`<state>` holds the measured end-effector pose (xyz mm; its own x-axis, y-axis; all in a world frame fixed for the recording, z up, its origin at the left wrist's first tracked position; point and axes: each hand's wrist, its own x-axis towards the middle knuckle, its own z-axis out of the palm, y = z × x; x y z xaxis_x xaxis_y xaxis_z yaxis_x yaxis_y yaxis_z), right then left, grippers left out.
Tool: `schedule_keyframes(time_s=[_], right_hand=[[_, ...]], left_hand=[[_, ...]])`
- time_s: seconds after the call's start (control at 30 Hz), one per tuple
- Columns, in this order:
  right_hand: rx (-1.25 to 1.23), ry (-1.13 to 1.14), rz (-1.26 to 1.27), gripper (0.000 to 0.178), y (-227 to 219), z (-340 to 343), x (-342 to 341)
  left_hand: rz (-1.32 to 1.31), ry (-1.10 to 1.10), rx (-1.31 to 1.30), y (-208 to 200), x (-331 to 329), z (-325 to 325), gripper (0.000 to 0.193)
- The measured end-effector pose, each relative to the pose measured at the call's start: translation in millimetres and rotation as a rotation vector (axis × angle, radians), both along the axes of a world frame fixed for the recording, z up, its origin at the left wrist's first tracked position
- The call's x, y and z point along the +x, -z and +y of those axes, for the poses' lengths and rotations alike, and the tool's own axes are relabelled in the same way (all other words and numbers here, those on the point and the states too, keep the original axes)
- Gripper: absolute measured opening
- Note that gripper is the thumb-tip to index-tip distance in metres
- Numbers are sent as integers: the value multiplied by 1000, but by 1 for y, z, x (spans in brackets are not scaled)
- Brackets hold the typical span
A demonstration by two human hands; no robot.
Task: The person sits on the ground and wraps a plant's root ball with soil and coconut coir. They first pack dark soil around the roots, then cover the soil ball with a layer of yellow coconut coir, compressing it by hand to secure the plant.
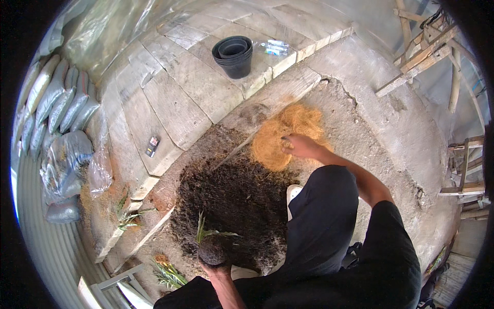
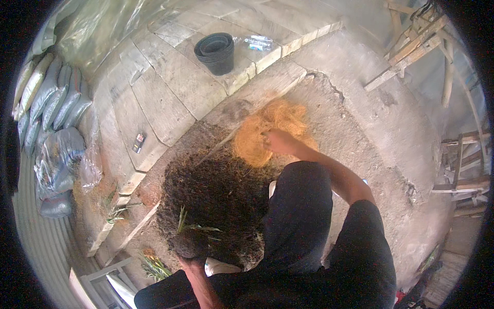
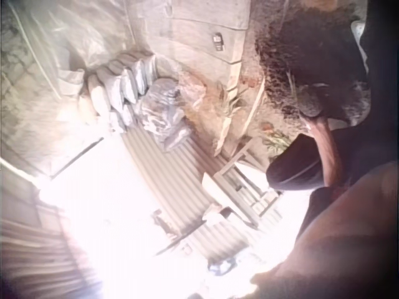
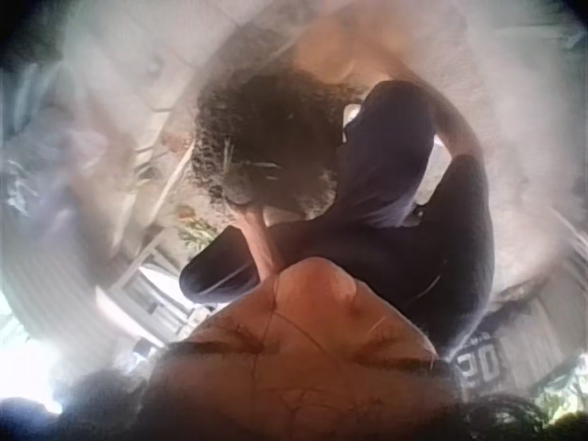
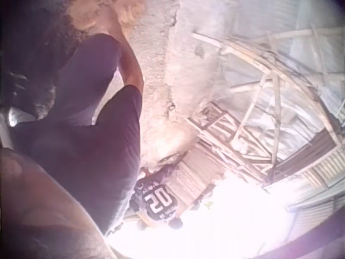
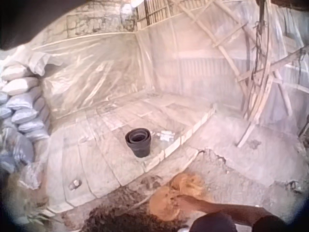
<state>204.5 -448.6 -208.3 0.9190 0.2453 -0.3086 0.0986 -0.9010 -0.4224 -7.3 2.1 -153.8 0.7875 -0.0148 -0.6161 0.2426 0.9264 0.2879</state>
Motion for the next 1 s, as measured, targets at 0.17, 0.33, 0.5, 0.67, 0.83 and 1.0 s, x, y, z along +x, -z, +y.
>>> schedule_keyframes(time_s=[0.17,0.33,0.5,0.67,0.83,1.0], right_hand=[[-310,-264,-64,72,69,39,-24],[-464,-368,-336,37,145,17,-33],[-247,-204,-290,24,104,28,-20],[175,107,-335,25,25,19,-2],[380,255,-432,35,-59,12,1],[641,500,-682,29,-83,25,-19]], left_hand=[[-231,480,1050,10,-3,8,35],[-1,48,18,-37,-2,-21,39],[-45,25,92,-28,-25,-8,43],[139,-35,140,-28,-23,-17,44],[137,-44,94,-33,-25,-19,45],[89,-53,27,-15,-29,-7,46]])
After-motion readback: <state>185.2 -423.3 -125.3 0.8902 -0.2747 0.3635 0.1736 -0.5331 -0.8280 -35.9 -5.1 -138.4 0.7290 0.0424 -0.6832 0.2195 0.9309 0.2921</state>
